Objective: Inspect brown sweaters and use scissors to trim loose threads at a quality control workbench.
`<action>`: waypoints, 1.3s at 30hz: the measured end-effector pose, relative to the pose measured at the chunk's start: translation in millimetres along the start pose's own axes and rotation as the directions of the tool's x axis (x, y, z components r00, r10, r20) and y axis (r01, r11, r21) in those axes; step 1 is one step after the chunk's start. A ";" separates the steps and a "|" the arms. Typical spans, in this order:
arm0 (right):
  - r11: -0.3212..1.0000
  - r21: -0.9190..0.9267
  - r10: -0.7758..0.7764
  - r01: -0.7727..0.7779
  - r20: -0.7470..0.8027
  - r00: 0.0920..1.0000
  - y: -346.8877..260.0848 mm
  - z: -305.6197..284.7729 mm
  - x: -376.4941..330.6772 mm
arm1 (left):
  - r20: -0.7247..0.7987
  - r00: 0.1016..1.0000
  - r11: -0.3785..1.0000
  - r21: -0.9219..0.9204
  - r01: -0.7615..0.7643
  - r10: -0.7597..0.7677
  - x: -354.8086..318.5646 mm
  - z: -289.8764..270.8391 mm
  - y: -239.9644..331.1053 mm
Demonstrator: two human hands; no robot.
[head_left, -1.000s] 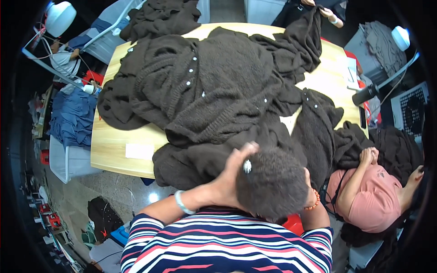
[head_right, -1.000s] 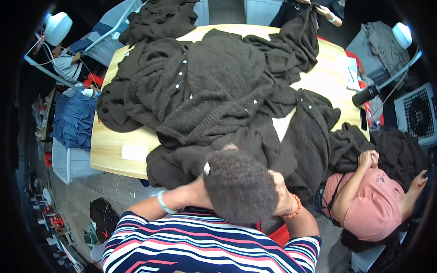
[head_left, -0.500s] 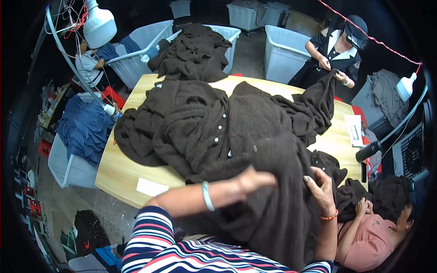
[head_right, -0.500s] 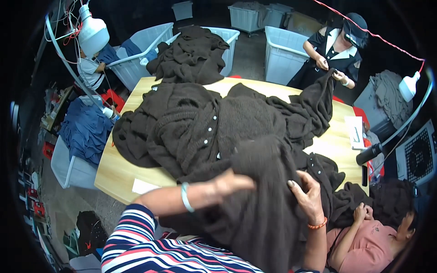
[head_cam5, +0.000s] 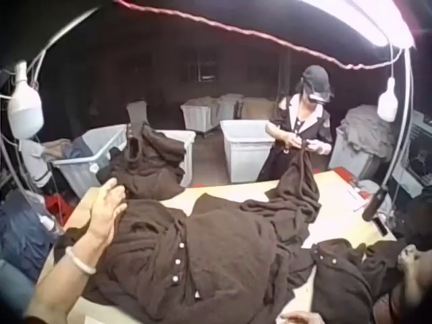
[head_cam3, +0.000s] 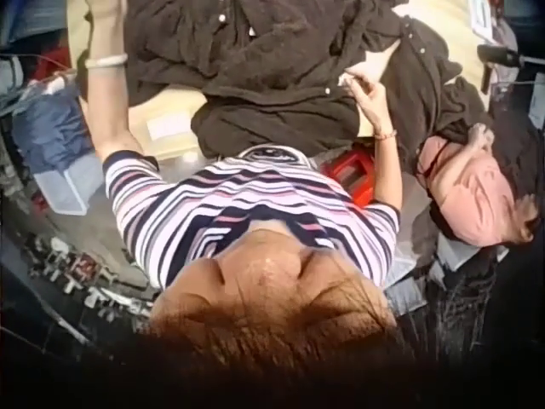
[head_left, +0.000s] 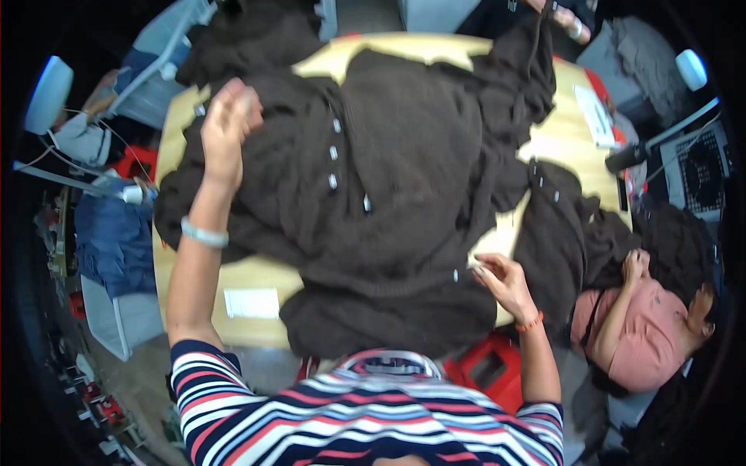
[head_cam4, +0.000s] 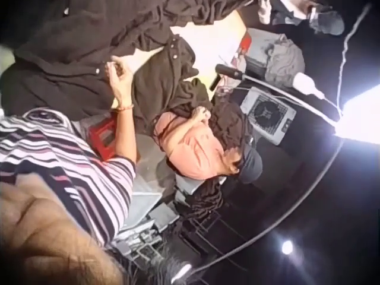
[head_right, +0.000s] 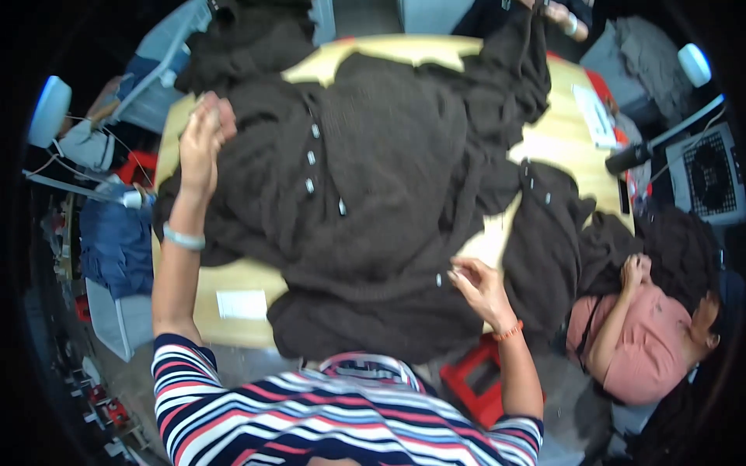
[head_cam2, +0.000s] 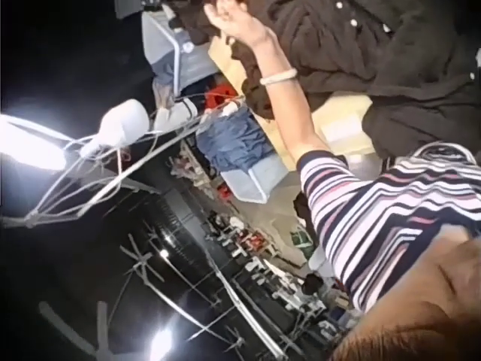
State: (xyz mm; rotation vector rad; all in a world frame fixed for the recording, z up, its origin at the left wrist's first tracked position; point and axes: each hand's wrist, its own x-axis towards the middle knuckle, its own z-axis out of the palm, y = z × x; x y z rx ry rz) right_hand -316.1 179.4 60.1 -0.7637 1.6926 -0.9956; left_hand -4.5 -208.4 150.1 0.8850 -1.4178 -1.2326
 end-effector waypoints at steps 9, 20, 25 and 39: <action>0.490 -0.772 -0.142 0.405 0.387 0.911 73.3 72.0 -38.3 | 0.207 0.828 0.559 0.816 0.148 -0.522 -364.1 -52.1 -102.1; 0.424 -0.846 -0.467 0.325 0.104 0.878 86.9 -38.8 -23.5 | 0.358 0.830 0.648 0.762 0.005 -0.428 -433.7 2.1 -91.9; 0.546 -0.762 -0.625 0.348 -0.093 0.775 37.5 -68.7 -0.2 | 0.155 0.887 0.887 0.244 0.392 -0.435 -408.9 46.5 -64.0; 0.667 -0.597 -0.726 0.447 -0.383 0.571 -114.4 -188.0 18.9 | 0.356 0.898 0.915 -0.387 -0.110 0.258 -209.6 175.3 167.2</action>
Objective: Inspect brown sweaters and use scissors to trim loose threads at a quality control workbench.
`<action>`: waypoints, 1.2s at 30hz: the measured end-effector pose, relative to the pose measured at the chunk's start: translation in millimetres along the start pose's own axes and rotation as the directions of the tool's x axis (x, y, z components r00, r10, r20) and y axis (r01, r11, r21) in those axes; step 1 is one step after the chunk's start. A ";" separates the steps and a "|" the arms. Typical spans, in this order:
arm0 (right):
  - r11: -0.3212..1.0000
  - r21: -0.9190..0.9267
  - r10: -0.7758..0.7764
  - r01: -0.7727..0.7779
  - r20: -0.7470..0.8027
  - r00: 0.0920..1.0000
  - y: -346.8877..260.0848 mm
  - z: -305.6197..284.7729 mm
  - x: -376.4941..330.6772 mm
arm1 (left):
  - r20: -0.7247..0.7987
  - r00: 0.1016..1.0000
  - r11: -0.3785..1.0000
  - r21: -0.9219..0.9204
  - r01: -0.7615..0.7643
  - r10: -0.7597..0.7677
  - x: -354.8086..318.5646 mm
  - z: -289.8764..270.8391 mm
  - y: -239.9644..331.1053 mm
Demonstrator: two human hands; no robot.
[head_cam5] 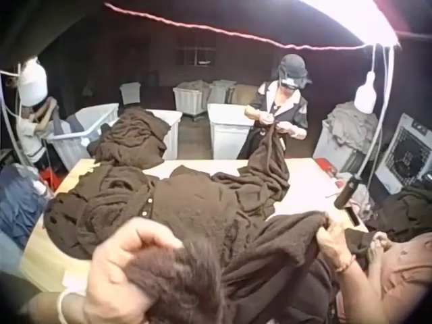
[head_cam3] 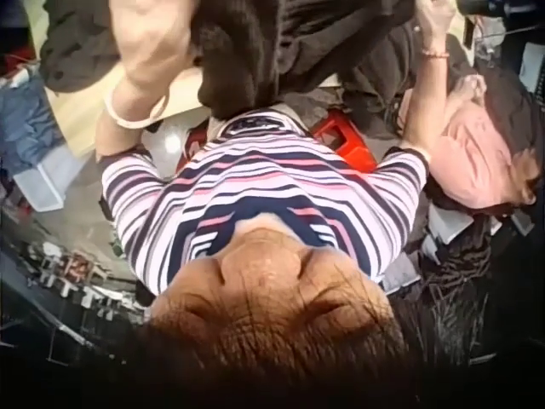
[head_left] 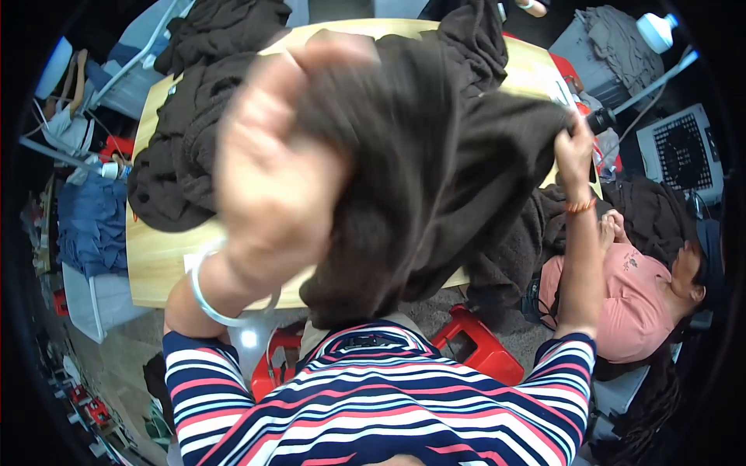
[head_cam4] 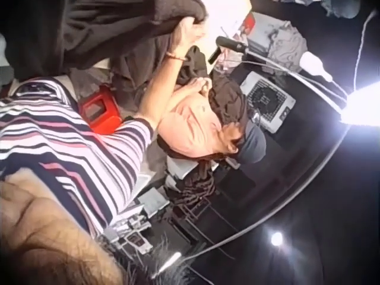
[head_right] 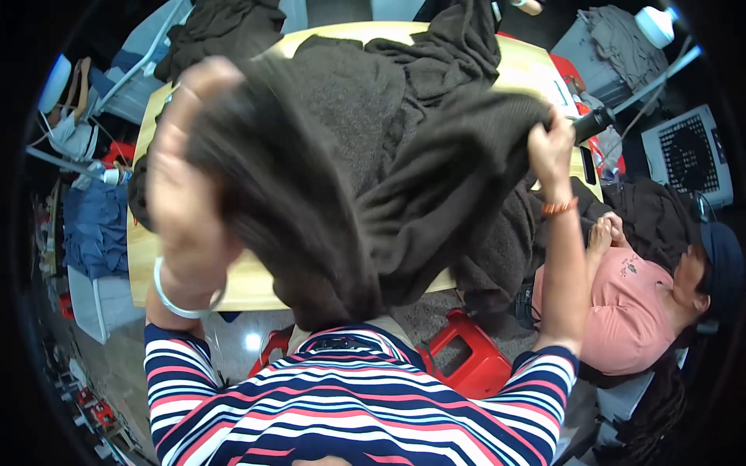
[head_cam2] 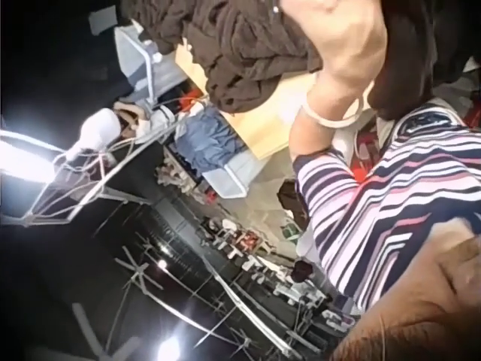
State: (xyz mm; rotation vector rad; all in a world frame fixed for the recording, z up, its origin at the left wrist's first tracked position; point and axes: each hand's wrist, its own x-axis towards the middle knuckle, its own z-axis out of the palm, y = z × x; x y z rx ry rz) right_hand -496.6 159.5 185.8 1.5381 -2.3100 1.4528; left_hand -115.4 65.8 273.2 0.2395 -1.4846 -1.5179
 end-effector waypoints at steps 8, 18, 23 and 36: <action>0.791 0.514 -0.505 0.332 0.242 0.828 -120.2 30.6 -7.7 | 0.082 0.964 0.694 0.678 -0.241 0.254 12.1 -19.3 -8.0; 0.468 0.615 -0.369 -0.634 0.788 0.492 -106.0 88.1 -210.4 | 0.224 0.652 0.585 0.700 0.409 -0.725 -69.3 -32.8 -41.8; 0.928 0.359 -0.203 -0.096 0.705 0.679 -111.9 87.6 -238.5 | 0.406 0.345 0.508 0.419 0.752 -0.846 -73.4 -30.6 -23.9; 0.883 0.354 0.293 -0.309 0.097 0.951 38.4 -10.7 -129.5 | 0.243 0.418 0.472 0.240 0.848 -0.875 -119.7 -77.0 -88.4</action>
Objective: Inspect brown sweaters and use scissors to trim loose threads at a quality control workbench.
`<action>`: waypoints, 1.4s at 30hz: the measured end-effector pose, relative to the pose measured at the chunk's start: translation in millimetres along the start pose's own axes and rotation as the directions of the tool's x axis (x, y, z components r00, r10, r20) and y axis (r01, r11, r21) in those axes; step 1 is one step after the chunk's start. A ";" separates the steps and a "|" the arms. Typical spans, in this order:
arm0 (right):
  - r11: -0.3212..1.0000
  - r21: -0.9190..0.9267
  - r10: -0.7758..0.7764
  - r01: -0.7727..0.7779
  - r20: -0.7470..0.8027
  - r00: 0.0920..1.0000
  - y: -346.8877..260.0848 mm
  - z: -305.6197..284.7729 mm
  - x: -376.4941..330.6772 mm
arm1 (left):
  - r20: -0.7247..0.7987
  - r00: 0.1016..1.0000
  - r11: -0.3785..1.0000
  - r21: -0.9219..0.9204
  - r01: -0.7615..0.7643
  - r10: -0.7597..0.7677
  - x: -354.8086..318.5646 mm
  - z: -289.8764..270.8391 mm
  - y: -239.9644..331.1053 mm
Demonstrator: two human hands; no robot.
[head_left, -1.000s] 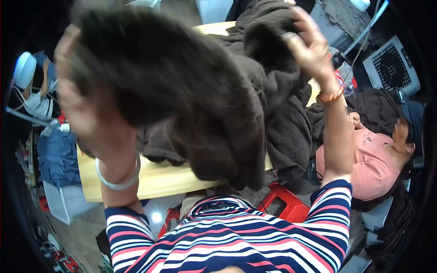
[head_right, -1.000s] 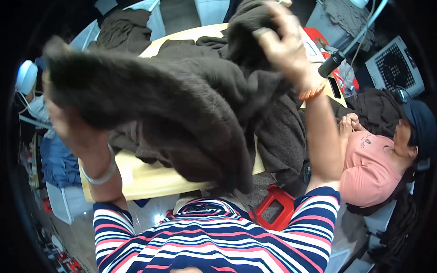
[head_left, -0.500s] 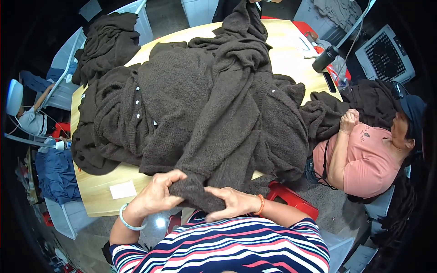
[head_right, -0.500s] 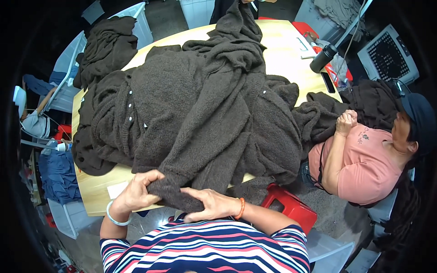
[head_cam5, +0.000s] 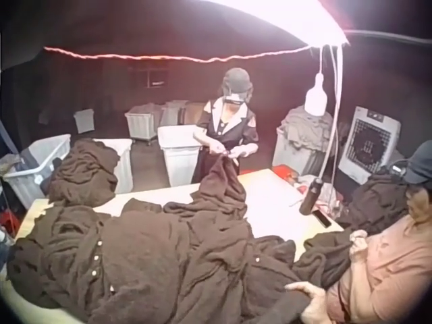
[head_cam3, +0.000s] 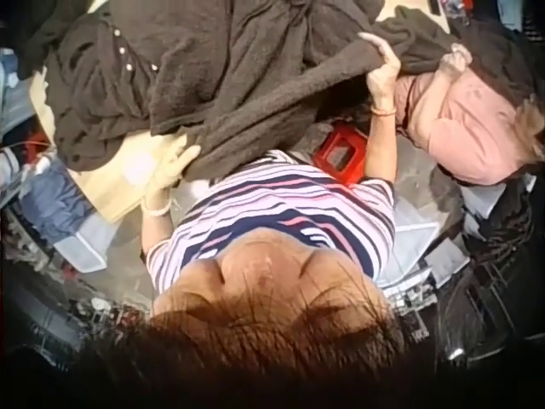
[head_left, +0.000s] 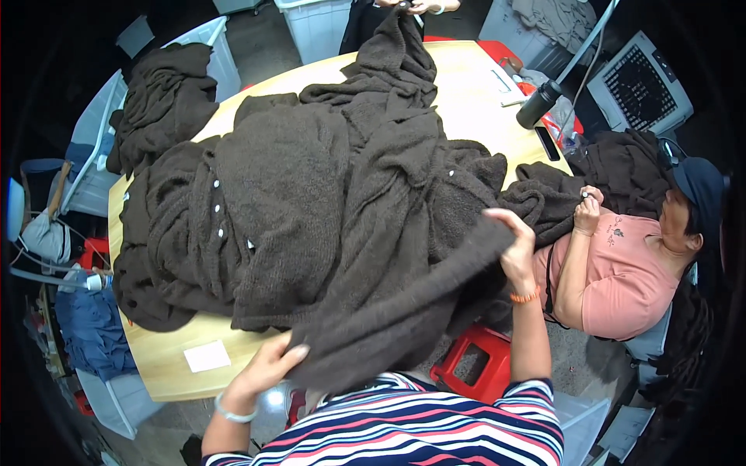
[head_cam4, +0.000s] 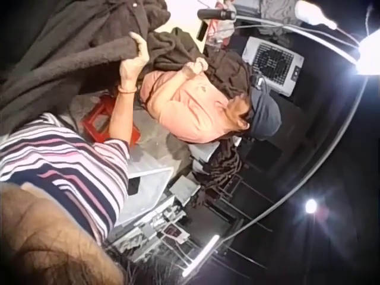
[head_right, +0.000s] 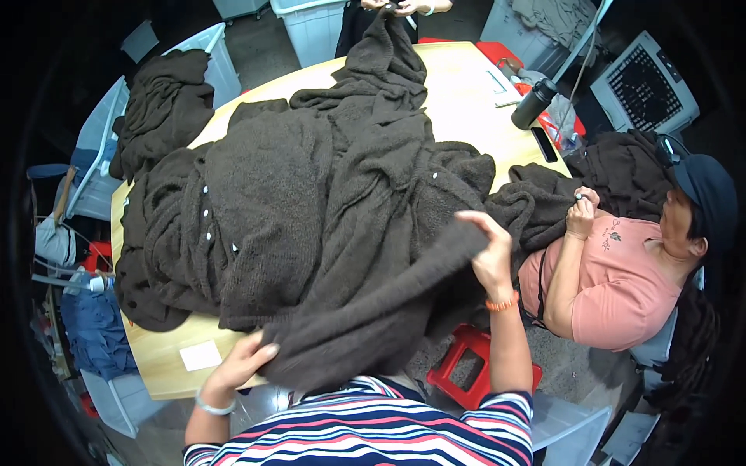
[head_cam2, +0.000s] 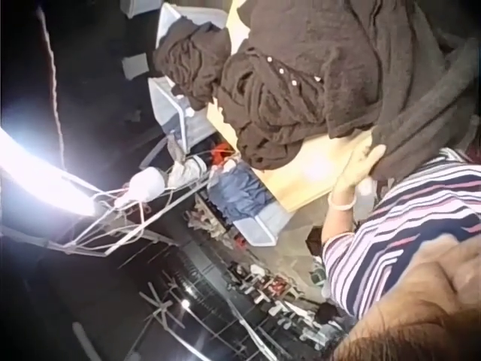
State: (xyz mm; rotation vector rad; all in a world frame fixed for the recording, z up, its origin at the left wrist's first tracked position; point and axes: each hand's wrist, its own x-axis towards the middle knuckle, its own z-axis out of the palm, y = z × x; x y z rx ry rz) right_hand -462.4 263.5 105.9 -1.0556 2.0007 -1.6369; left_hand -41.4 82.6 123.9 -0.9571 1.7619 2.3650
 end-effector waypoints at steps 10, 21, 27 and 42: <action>0.651 -0.714 -0.071 0.257 0.280 0.957 61.6 120.2 196.8 | -0.284 0.828 0.836 0.431 -0.341 0.484 269.2 2.2 -66.2; 0.751 -0.604 -0.163 0.267 0.222 0.961 94.0 112.0 182.7 | -0.383 0.820 0.900 0.277 -0.337 0.425 223.4 21.1 -30.4; 0.692 -0.382 -0.620 0.612 0.118 0.775 -8.2 67.6 111.4 | -0.056 0.147 0.074 0.991 -0.115 0.988 51.6 -24.1 51.5; 0.684 -0.671 0.077 0.288 0.459 0.885 5.5 65.3 17.6 | -0.440 0.875 0.979 0.053 -0.196 0.199 -2.2 -7.8 -53.3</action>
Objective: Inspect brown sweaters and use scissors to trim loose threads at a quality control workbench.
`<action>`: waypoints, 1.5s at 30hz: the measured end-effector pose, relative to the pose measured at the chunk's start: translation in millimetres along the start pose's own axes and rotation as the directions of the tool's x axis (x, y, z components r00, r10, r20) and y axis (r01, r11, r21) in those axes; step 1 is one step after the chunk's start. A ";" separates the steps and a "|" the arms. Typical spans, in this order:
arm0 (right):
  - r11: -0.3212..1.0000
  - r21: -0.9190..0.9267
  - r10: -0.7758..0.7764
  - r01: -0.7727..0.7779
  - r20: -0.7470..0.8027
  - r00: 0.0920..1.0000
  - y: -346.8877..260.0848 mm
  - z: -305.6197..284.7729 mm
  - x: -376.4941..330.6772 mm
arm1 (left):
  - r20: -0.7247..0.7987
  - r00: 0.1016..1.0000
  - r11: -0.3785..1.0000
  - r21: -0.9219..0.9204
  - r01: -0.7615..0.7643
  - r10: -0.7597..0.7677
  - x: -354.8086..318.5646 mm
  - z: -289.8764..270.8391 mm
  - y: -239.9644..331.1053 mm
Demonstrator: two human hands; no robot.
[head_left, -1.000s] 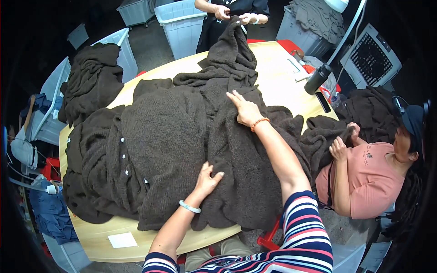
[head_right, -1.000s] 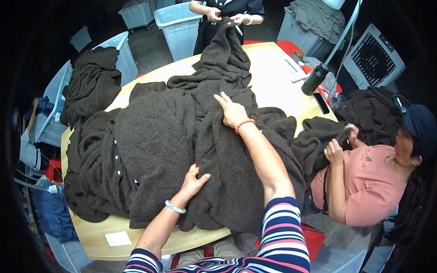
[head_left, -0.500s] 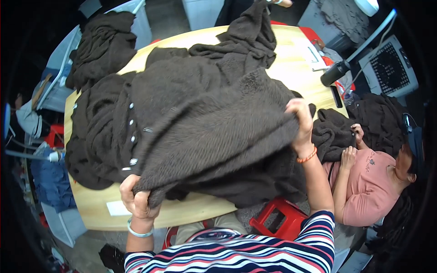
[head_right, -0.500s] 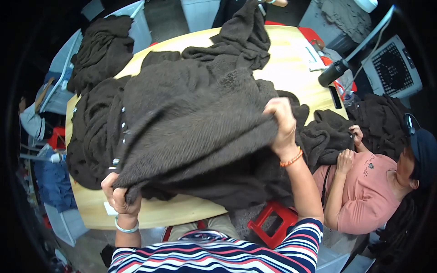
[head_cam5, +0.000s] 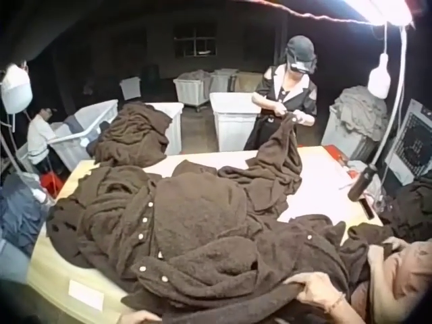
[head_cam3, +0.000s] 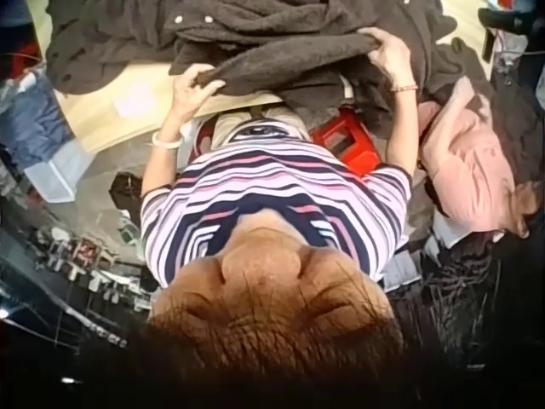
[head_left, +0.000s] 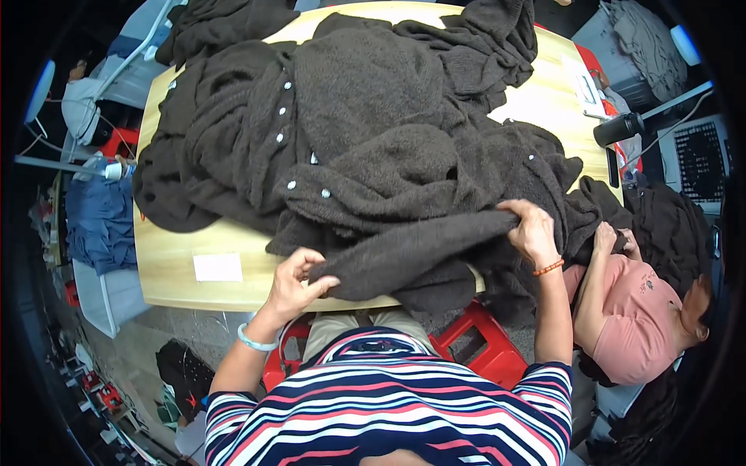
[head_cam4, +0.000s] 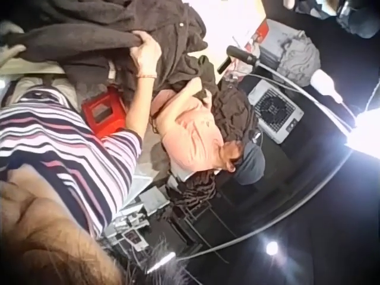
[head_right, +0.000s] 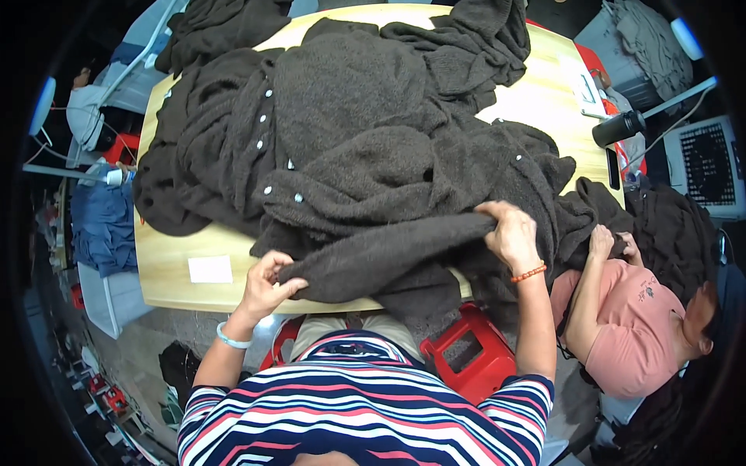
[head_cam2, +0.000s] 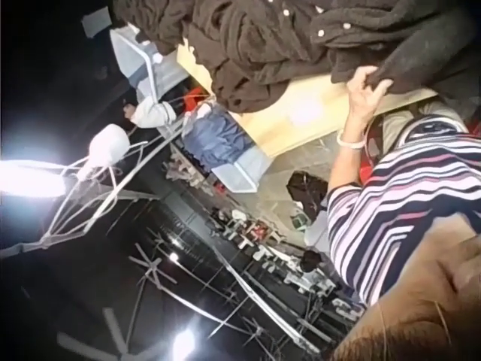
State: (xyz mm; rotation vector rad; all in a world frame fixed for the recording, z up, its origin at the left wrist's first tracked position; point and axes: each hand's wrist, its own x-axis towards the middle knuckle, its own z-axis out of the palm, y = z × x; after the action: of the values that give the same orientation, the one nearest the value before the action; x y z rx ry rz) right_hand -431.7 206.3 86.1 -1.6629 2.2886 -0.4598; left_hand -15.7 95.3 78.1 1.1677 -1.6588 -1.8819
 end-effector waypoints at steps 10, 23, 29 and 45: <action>0.657 0.706 -0.408 0.263 0.040 0.912 -211.5 67.1 -27.5 | 0.085 0.984 0.987 0.009 -0.158 0.157 -2.8 -6.9 -21.7; 0.461 0.854 -0.123 -0.239 0.329 0.936 -255.5 133.8 -10.0 | -0.018 0.994 0.976 -0.187 -0.109 0.108 8.5 -60.6 -29.2; 0.378 0.907 -0.016 -0.185 0.206 0.978 -267.0 149.0 -10.2 | 0.210 0.964 0.982 -0.133 -0.137 0.163 38.2 -90.6 -14.7; 0.758 0.646 -0.091 0.091 -0.033 0.995 -286.0 136.9 -15.5 | 0.103 0.994 0.998 0.053 0.019 -0.024 141.2 -111.9 -42.2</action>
State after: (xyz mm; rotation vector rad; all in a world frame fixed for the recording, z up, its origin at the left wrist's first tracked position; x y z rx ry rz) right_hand -124.7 125.6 78.8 -1.3932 1.7326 -1.1254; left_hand -1.9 -69.6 -4.6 1.1298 -1.7670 -1.9541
